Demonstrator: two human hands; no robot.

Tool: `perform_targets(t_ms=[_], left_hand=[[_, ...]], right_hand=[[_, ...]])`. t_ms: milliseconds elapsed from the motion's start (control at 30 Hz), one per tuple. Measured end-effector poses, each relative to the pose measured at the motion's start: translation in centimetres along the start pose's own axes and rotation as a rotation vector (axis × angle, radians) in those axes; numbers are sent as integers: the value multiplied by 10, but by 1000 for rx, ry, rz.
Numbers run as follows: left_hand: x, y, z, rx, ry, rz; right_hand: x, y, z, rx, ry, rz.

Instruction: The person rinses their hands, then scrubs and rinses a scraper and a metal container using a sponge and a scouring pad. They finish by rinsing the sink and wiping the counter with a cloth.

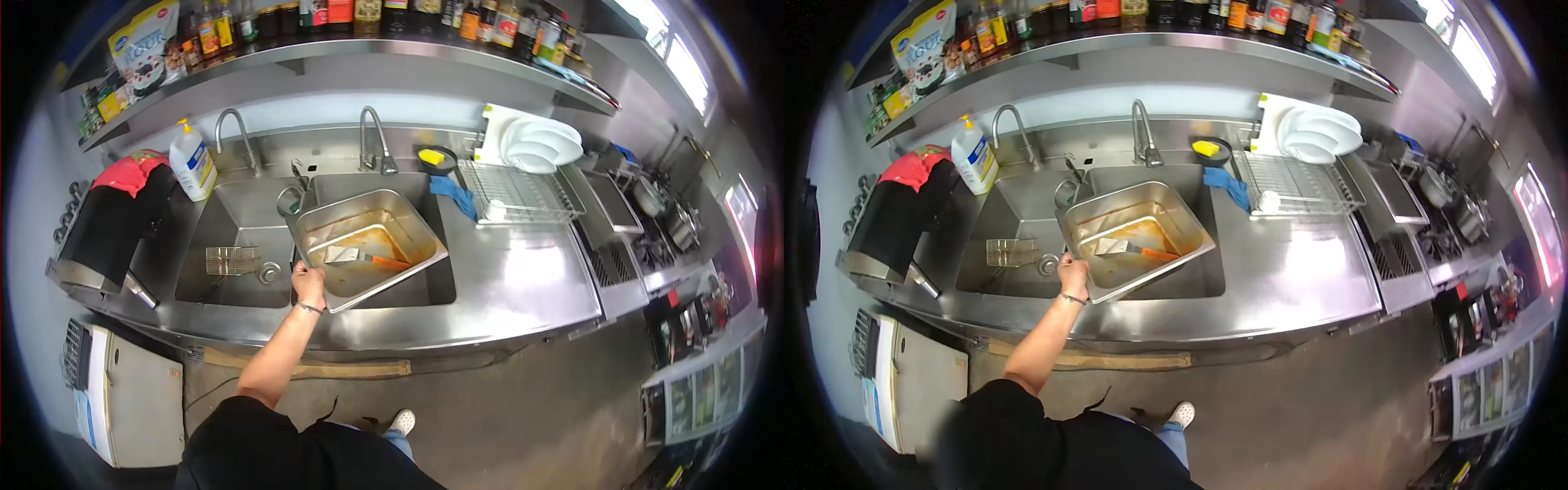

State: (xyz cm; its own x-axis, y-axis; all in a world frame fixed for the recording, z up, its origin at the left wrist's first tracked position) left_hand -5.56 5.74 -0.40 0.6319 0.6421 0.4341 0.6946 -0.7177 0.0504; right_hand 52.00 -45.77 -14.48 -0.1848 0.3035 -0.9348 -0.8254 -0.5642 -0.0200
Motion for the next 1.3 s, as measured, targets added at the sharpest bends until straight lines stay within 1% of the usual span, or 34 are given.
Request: perform_targets(t_ms=[33, 67, 100, 133, 167, 200, 233, 267, 300, 333, 367, 400, 433, 467, 500, 567, 600, 667, 700, 800, 867, 933, 967, 1000, 1033, 1067, 1100, 1133, 1167, 1233, 1267, 1300], left_hand=[[2, -8, 9, 25, 3, -6], [5, -15, 20, 47, 2, -6], [9, -15, 26, 37, -47, -75], [16, -17, 31, 46, -26, -119], [12, -36, 57, 44, -64, -141], [7, -49, 86, 36, -103, -146], [6, -52, 103, -40, -91, -196], [-1, -63, 128, -84, -128, -223], [-7, -69, 149, -112, -140, -278], [-12, -77, 166, -139, -153, -326], [-13, -84, 181, -186, -138, -302], [-13, -90, 190, -210, -136, -269], [-16, -92, 196, -255, -232, -248], [-12, -99, 201, -291, -315, -226], [-16, -106, 209, -297, -306, -234], [-17, -126, 220, -194, -314, -76], [-22, -130, 220, -201, -312, -83], [-17, -144, 211, -146, -877, 120], [-20, -152, 214, -109, -1140, 170], [-44, -152, 216, -173, -1151, 107], [-61, -148, 231, -233, -1137, 109], [-77, -149, 241, -281, -1120, 115], [-85, -146, 251, -399, -1181, 203], [-89, -143, 263, -515, -1235, 289], [-86, -142, 262, -517, -1238, 289], [-82, -142, 250, -423, -1351, 234], [-76, -141, 237, -324, -1460, 178], [-62, -138, 228, -325, -1463, 172], [-28, -136, 192, 57, -1337, 125], [28, -122, 137, 204, -1047, 163], [53, -117, 135, -11, -891, 237], [73, -110, 151, -72, -639, 401]], right_hand=[[5, -38, 19, 25, -98, 123], [12, -97, 63, -82, -158, 117], [14, -147, 121, -200, -271, 124], [12, -190, 182, -336, -423, 135], [13, -230, 235, -457, -548, 156], [-2, -244, 300, -600, -629, 163], [-23, -243, 371, -629, -692, 285], [-31, -243, 429, -632, -652, 377], [-29, -245, 483, -806, -645, 318], [-22, -238, 534, -856, -699, 429], [-6, -235, 582, -957, -682, 487], [12, -230, 626, -1012, -715, 534], [27, -221, 673, -1021, -770, 665], [47, -215, 715, -1044, -770, 694], [73, -208, 753, -1067, -763, 732], [128, -206, 824, -1106, -829, 726], [156, -208, 855, -1153, -746, 660], [210, -211, 914, -1278, -648, 525], [221, -205, 935, -1253, -609, 532], [214, -178, 987, -1126, -478, 619], [213, -163, 1004, -1108, -443, 644], [231, -149, 1011, -1192, -457, 602], [234, -144, 1012, -1286, -473, 554], [239, -150, 1009, -1283, -471, 556], [245, -131, 1002, -1613, -203, 506], [258, -110, 981, -1922, 91, 445], [277, -105, 963, -1926, 329, 401], [295, -100, 944, -1892, 571, 526], [310, -97, 918, -1838, 809, 651], [390, -98, 854, -1830, 500, 940], [366, -90, 830, -1677, 295, 1125], [353, -83, 809, -1671, -99, 1135]])
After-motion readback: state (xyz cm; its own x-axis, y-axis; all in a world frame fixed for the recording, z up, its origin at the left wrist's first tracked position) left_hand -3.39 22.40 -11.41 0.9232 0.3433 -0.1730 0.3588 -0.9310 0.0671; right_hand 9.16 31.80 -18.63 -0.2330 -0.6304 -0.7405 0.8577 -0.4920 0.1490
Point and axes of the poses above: each hand's wrist, its own y-axis away from the middle knuckle, its own x-axis out of the palm, z = x × y, the point moved 8 cm from there along -y, towards the middle knuckle, and after that the axes turned 4 degrees about y, right-handed, at the moved point
